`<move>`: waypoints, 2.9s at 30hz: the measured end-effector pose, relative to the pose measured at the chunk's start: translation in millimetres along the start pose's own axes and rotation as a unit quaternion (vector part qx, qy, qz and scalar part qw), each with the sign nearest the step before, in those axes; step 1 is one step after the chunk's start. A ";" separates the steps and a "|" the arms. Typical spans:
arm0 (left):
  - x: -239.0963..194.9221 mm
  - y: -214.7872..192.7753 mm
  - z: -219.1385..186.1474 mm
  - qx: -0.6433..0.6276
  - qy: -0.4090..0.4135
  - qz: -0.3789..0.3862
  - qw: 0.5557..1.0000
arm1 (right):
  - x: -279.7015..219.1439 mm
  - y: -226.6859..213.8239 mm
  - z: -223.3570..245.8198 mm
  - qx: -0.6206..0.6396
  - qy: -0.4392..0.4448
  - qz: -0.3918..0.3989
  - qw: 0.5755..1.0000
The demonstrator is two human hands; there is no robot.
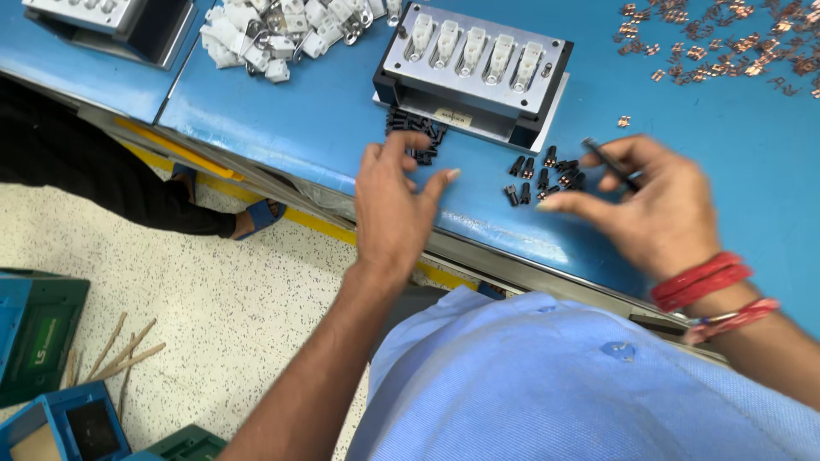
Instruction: The person assembles small electrical components by inserting copper and black cylindrical parts into white plastic housings using tweezers. The person places the assembled units into a metal fixture and continues the process with additional components from piles on the table.
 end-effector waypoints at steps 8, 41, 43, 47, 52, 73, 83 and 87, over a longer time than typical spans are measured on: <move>-3.8 -2.6 -3.3 0.012 0.093 -0.057 0.994 | 38.1 -40.6 -47.5 -0.088 -0.015 -0.041 0.995; -66.5 105.6 -55.7 -0.503 -0.372 0.325 0.710 | -4.2 -65.2 107.6 0.208 -0.137 -0.009 0.968; -68.9 106.3 -54.1 -0.488 -0.374 0.338 0.713 | -9.3 -60.1 114.6 0.192 -0.162 0.008 0.968; -78.9 103.2 -44.9 -0.366 -0.307 0.407 0.779 | -18.1 -49.6 94.4 0.171 -0.128 0.037 0.976; -86.1 88.3 -22.6 -0.065 -0.103 0.487 0.865 | -47.9 -0.7 71.4 0.328 -0.034 0.318 0.889; 6.1 0.9 -12.9 0.084 0.210 -0.024 0.974 | 96.2 -50.6 -56.2 -0.138 -0.048 -0.145 0.979; 8.1 8.3 -14.5 0.028 0.198 0.039 0.979 | 34.9 -19.6 -34.5 0.012 -0.046 0.032 0.998; 9.9 10.3 -2.7 -0.002 0.129 0.049 0.990 | -23.0 -18.8 -35.6 0.043 0.064 0.071 0.995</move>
Point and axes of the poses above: each hand's wrist, its own x-axis towards the middle knuckle, its own y-axis out of the palm, z = x × y, the point moved 10 cm from there along x, towards the middle knuckle, and after that the axes turned 13 degrees about -z, right-handed, at the moved point
